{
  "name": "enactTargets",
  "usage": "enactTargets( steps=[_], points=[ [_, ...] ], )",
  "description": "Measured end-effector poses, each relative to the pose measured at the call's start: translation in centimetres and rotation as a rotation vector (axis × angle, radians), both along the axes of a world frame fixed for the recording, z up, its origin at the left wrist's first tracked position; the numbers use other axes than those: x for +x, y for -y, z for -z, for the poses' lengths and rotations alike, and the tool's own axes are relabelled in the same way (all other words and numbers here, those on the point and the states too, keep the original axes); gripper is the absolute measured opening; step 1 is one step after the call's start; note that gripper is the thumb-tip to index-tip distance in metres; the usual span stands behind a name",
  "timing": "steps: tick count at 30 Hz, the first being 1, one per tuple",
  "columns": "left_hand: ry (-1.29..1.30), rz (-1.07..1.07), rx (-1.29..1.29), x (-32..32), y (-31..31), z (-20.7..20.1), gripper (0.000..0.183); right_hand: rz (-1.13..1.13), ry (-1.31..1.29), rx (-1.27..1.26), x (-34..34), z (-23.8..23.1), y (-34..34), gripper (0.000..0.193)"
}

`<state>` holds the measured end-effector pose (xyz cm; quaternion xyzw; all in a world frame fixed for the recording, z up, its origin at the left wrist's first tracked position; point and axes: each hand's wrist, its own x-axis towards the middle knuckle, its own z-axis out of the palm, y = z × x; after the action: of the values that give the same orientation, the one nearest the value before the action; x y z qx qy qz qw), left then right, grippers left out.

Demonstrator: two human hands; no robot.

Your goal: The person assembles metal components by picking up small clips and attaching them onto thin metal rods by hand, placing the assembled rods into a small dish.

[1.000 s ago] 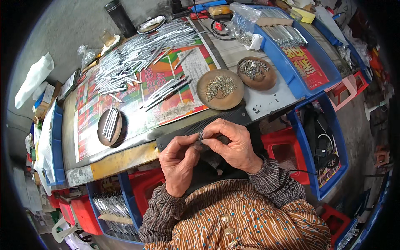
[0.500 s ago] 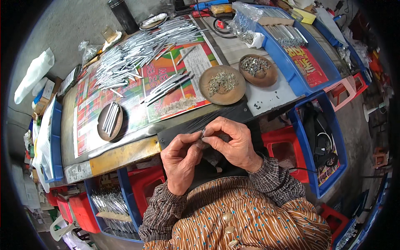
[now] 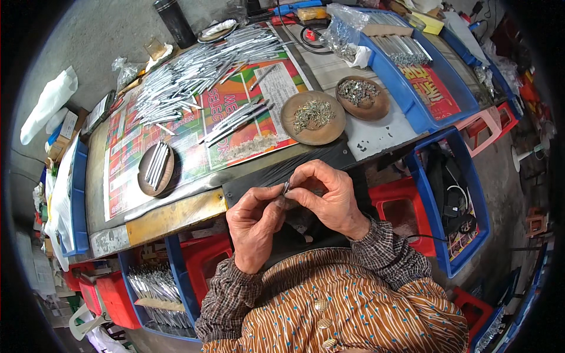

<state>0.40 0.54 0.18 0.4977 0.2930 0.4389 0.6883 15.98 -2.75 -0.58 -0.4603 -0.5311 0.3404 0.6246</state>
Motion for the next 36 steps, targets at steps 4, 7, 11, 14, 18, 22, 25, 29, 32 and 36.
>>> enactTargets(
  steps=[4,7,11,14,18,22,25,29,32,36],
  points=[
    [-0.047,0.003,0.028,-0.4,-0.1,-0.1,0.015,0.06,0.306,0.14,0.9,-0.6,-0.3,0.021],
    [-0.284,-0.012,0.327,-0.9,-0.6,-0.2,0.016,0.089,0.528,0.235,1.8,-1.4,-0.6,0.023],
    [-0.485,0.016,0.653,-1.2,-1.5,-0.3,0.019,0.126,0.711,0.364,2.1,-1.6,-0.8,0.025],
    [-0.377,-0.026,0.502,-0.9,-1.0,-0.3,0.018,0.033,0.549,0.259,1.6,-1.0,-0.8,0.023],
    [-0.23,-0.055,0.2,-0.7,-0.4,0.0,0.018,0.032,0.469,0.238,0.6,-0.6,-0.7,0.023],
    [-0.131,-0.089,0.166,-0.5,-0.3,0.5,0.016,0.135,0.531,0.317,-0.2,0.1,-0.7,0.022],
    [-0.08,-0.067,0.132,-0.5,-0.2,0.7,0.015,0.204,0.617,0.396,-0.3,0.5,-0.8,0.022],
    [-0.075,-0.068,0.153,-0.5,-0.3,1.1,0.015,0.246,0.673,0.45,-0.5,1.0,-1.1,0.022],
    [-0.073,-0.053,0.147,-0.3,-0.3,0.9,0.015,0.223,0.647,0.42,-0.2,1.3,-1.1,0.022],
    [-0.082,-0.065,0.095,-0.5,-0.2,0.7,0.016,0.15,0.499,0.248,0.3,0.2,-0.6,0.025]
  ],
)
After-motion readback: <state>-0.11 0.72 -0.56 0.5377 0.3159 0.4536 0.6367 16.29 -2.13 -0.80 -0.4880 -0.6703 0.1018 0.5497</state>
